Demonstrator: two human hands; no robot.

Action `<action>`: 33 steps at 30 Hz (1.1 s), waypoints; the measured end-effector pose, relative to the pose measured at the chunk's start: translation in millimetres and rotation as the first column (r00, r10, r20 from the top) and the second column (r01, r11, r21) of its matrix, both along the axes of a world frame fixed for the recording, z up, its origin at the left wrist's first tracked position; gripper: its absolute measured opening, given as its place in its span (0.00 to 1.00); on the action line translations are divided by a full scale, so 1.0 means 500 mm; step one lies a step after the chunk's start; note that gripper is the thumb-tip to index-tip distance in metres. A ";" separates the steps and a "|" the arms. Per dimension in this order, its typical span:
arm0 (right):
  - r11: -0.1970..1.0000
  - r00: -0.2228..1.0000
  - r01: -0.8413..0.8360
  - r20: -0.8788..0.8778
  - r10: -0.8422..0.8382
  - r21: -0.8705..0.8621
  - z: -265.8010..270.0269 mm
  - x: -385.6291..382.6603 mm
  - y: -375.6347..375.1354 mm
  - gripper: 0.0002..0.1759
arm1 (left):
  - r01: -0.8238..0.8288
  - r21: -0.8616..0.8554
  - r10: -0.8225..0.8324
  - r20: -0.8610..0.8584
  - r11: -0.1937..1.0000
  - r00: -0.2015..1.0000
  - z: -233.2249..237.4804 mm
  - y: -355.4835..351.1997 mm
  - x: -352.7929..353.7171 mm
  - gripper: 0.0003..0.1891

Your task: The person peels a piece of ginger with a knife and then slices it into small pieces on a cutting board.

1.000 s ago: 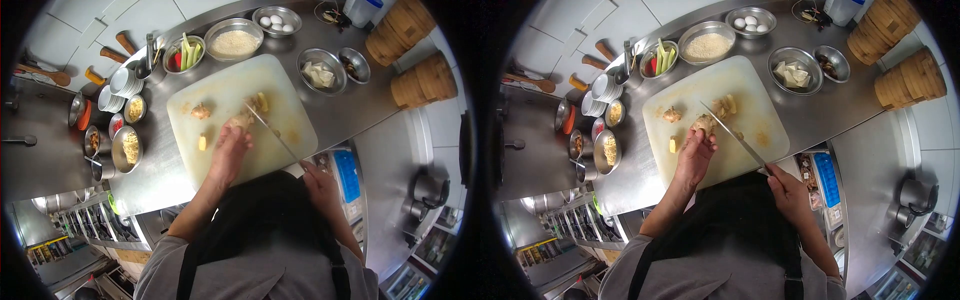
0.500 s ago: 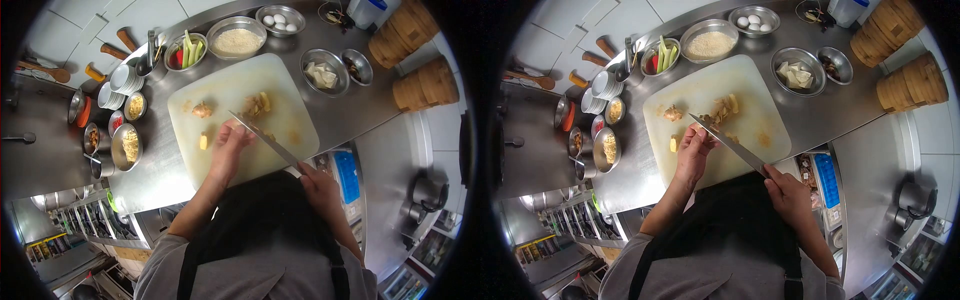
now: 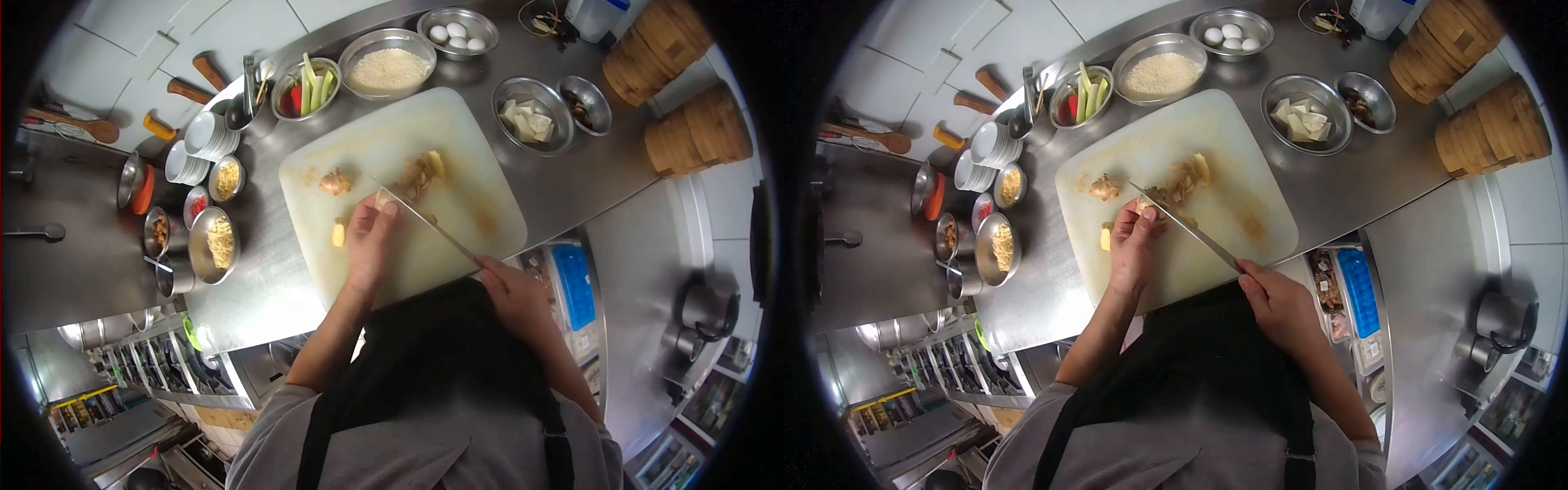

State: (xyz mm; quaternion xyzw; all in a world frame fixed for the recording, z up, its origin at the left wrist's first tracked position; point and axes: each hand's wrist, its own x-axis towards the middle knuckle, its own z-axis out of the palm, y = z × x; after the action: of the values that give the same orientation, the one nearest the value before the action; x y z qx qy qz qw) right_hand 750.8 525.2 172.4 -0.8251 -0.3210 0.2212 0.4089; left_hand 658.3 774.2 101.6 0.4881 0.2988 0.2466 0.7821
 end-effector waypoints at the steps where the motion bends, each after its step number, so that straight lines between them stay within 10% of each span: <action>1: 1.000 1.000 -0.014 0.006 0.014 0.017 0.000 0.007 0.011 0.21 | -0.018 -0.036 0.018 0.008 0.999 1.000 0.000 0.001 0.004 0.15; 11: 0.996 0.983 -0.086 -0.168 0.080 -0.028 -0.005 0.061 0.123 0.19 | 0.054 0.071 -0.055 0.026 0.996 0.998 0.006 -0.008 -0.002 0.18; 19: 0.999 0.994 0.029 -0.106 -0.025 0.036 0.009 0.038 0.021 0.19 | 0.055 -0.273 0.000 0.200 0.960 0.980 0.002 0.027 -0.047 0.20; 33: 0.999 0.985 -0.002 0.171 0.009 -0.042 0.019 -0.029 -0.074 0.20 | 0.142 -0.256 -0.082 0.233 0.956 0.969 0.010 0.019 -0.031 0.17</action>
State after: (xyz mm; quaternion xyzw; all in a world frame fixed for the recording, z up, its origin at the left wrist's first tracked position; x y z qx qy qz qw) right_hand 736.3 488.2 181.8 -0.8486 -0.3524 0.1573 0.3619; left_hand 642.6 783.5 106.4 0.3626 0.2131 0.2108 0.8824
